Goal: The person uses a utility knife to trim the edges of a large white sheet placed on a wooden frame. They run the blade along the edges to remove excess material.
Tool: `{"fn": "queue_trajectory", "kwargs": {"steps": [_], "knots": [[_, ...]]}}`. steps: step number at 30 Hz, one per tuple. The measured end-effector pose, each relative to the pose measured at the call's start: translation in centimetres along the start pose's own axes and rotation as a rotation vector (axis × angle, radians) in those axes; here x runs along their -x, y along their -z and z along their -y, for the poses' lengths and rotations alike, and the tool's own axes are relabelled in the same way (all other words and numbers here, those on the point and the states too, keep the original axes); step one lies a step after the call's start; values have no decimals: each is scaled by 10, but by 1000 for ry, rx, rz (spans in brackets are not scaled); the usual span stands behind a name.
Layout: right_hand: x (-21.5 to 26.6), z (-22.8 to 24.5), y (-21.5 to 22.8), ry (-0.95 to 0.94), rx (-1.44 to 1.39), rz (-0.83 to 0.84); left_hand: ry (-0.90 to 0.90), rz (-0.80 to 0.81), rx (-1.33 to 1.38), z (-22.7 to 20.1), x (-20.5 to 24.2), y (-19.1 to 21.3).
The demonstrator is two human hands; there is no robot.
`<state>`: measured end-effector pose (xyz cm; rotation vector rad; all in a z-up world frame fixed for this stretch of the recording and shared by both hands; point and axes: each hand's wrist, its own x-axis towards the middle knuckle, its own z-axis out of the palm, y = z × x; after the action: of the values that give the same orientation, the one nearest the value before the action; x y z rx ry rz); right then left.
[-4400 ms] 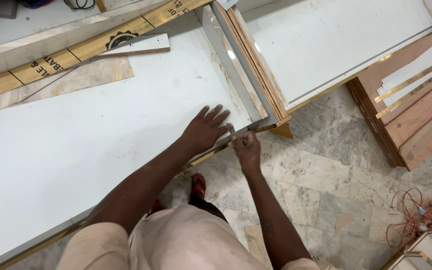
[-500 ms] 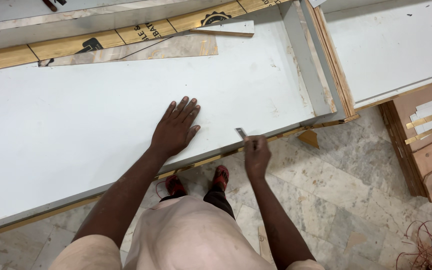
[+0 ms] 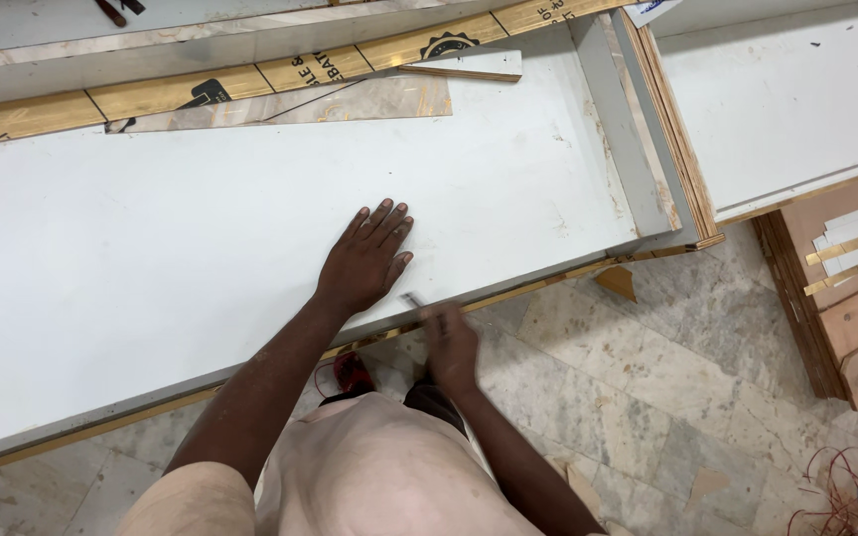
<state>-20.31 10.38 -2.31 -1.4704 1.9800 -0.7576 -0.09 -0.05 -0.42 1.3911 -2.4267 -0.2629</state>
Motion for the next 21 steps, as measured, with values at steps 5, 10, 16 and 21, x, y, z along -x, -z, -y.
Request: {"fn": "queue_trajectory", "kwargs": {"steps": [5, 10, 16, 21], "knots": [[-14, 2, 16, -53, -170, -102, 15, -10, 30, 4, 3, 1], [3, 19, 0, -204, -53, 41, 32, 6, 87, 3, 0, 2], [4, 8, -7, 163, -117, -13, -24, 33, 100, 22, 18, 12], [11, 10, -18, 261, -132, -73, 14, 86, -27, 46, 40, 21]]}}
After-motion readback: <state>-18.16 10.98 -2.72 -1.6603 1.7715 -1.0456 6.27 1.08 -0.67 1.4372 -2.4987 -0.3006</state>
